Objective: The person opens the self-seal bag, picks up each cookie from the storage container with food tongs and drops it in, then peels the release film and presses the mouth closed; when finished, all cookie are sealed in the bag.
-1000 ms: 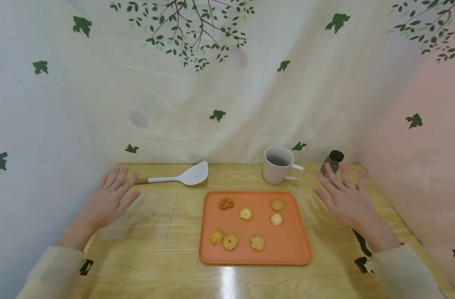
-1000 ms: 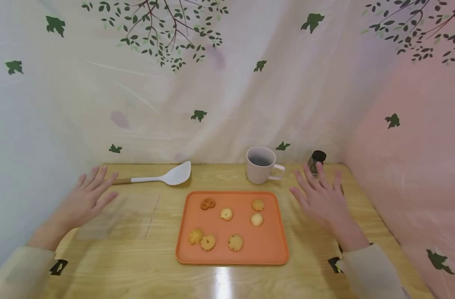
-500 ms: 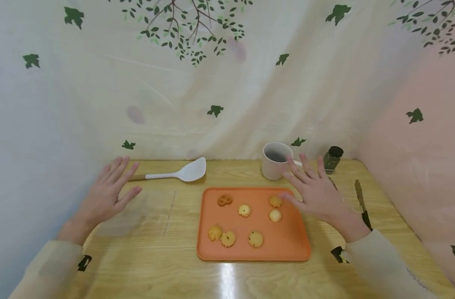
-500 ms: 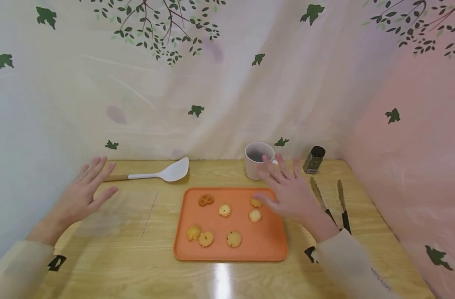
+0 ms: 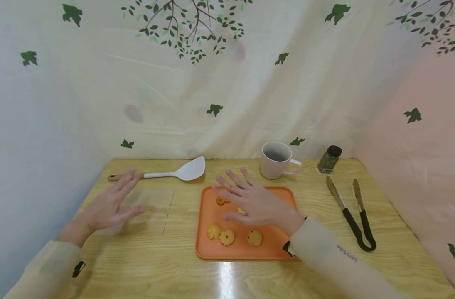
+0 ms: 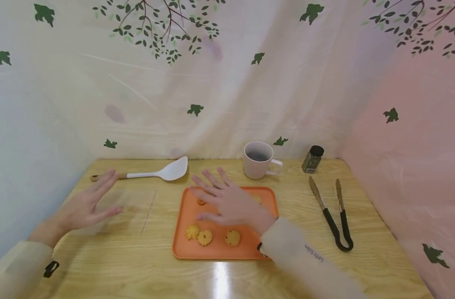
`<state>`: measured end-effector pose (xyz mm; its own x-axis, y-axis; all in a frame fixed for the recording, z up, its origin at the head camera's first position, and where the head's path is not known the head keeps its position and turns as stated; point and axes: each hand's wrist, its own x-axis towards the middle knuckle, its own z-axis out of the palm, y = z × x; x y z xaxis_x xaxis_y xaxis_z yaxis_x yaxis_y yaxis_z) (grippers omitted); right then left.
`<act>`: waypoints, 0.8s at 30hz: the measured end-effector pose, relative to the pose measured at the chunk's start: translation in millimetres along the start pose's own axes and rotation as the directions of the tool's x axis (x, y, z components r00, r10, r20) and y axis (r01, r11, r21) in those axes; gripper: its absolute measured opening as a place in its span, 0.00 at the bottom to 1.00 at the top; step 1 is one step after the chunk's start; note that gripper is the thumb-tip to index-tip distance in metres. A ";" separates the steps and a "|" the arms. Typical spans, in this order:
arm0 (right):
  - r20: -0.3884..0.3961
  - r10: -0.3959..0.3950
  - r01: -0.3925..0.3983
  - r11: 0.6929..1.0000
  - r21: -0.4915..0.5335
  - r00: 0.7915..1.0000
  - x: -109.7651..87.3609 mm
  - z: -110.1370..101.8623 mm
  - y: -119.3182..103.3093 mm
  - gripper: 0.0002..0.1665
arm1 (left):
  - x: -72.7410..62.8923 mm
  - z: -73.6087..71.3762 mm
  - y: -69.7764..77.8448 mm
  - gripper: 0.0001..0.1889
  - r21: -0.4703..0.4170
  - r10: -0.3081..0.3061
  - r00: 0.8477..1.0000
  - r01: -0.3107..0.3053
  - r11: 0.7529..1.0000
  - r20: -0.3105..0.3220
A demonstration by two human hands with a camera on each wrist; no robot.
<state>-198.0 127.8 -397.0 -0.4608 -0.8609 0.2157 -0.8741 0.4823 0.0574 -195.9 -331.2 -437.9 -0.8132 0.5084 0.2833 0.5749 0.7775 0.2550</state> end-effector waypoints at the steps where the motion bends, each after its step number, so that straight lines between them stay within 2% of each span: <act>1: 0.021 -0.016 0.016 1.000 -0.003 1.000 7.6 2.0 -3.7 0.45 | -1.3 2.1 -0.7 0.53 0.010 -0.011 0.999 0.011 1.000 0.033; 3: 0.069 -0.036 0.036 0.999 -0.009 0.997 23.3 5.7 -11.8 0.44 | -3.6 6.9 -2.2 0.51 0.032 -0.011 0.996 0.009 0.999 0.087; 6: 0.140 -0.050 0.054 0.998 -0.020 0.989 47.7 13.5 -25.0 0.43 | -6.1 15.7 -4.2 0.48 0.052 0.013 0.991 -0.020 0.998 0.132; 12: 0.293 -0.068 0.076 0.997 -0.016 0.954 88.6 33.1 -55.2 0.43 | -4.3 30.3 -2.8 0.40 0.023 0.090 0.978 -0.096 0.995 0.187; 18: 0.384 -0.039 0.068 0.996 -0.061 0.923 108.1 55.7 -71.8 0.44 | -2.4 37.4 3.5 0.37 -0.016 0.071 0.968 -0.070 0.997 0.242; 24: 0.508 -0.030 0.054 0.998 -0.033 0.861 117.4 69.4 -77.2 0.44 | 2.4 41.1 3.5 0.38 -0.009 0.044 0.962 -0.044 0.999 0.269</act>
<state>-195.3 -21.8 -443.8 -0.4488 -0.8378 -0.3109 -0.8921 0.4404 0.1011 -199.6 -312.0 -474.3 -0.7812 0.6234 0.0349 0.6106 0.7511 0.2511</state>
